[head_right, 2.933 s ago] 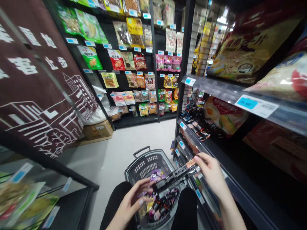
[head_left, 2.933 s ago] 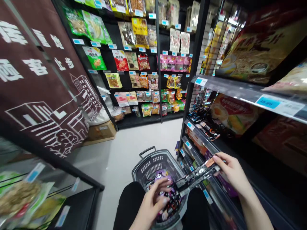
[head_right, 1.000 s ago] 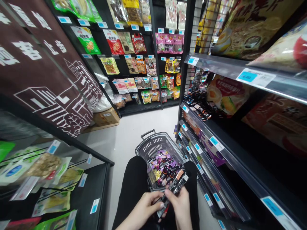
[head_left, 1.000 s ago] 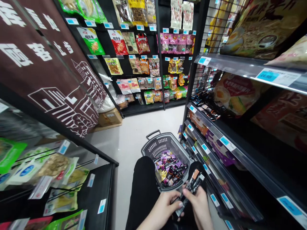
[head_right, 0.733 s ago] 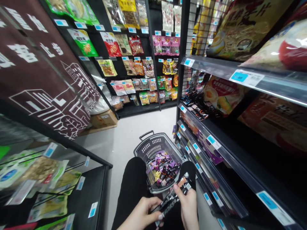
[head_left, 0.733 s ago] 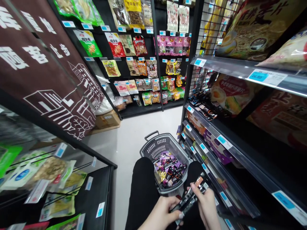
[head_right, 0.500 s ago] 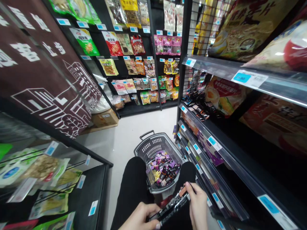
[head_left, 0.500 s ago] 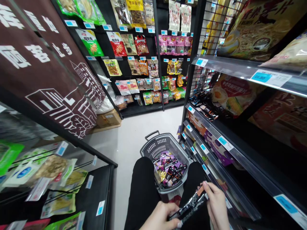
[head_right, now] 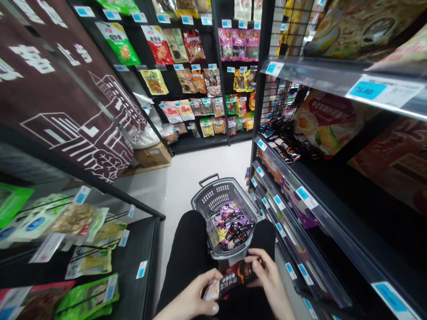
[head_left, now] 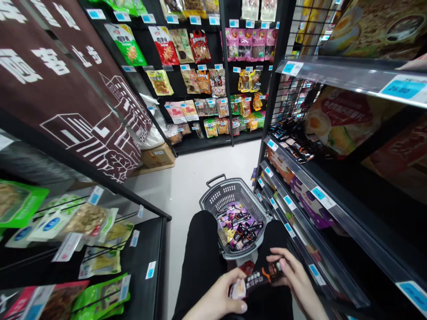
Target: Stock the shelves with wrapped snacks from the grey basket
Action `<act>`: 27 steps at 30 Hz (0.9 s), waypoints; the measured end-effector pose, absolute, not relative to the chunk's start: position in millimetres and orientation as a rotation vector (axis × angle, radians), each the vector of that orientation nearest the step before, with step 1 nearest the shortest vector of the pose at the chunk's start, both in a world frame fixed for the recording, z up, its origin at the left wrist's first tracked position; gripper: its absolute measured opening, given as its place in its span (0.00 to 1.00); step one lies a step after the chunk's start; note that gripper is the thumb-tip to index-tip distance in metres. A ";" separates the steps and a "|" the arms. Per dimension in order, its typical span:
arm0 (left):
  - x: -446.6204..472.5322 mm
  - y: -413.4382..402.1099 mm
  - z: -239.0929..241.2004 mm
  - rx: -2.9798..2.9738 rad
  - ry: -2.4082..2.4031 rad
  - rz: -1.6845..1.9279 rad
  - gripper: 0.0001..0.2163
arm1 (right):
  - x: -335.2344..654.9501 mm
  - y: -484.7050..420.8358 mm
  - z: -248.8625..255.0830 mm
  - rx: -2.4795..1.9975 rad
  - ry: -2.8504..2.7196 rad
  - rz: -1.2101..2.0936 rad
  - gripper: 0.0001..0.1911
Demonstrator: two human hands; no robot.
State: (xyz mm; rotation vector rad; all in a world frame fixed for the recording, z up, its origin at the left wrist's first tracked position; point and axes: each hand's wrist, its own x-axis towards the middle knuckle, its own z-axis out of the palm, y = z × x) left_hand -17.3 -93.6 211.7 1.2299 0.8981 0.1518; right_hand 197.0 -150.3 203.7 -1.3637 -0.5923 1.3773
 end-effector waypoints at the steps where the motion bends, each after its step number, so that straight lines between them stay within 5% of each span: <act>1: -16.3 -92.3 212.0 1.380 1.000 0.150 0.18 | 197.0 -149.9 202.3 -1.390 -0.538 1.397 0.27; 9: -16.4 -86.3 206.8 1.453 1.117 0.041 0.11 | 204.8 -144.6 185.4 -1.473 -0.557 1.288 0.25; 17: -9.2 -71.4 181.0 1.315 1.293 -0.011 0.19 | 220.8 -112.3 173.5 -1.499 -0.723 1.259 0.21; 22: -26.7 -53.3 151.5 1.910 1.653 -0.138 0.15 | 213.1 -67.5 123.8 -1.611 -0.854 1.073 0.18; 27: -76.8 -47.0 98.6 2.084 2.240 -0.216 0.27 | 192.3 -34.2 57.2 -1.778 -0.896 0.912 0.15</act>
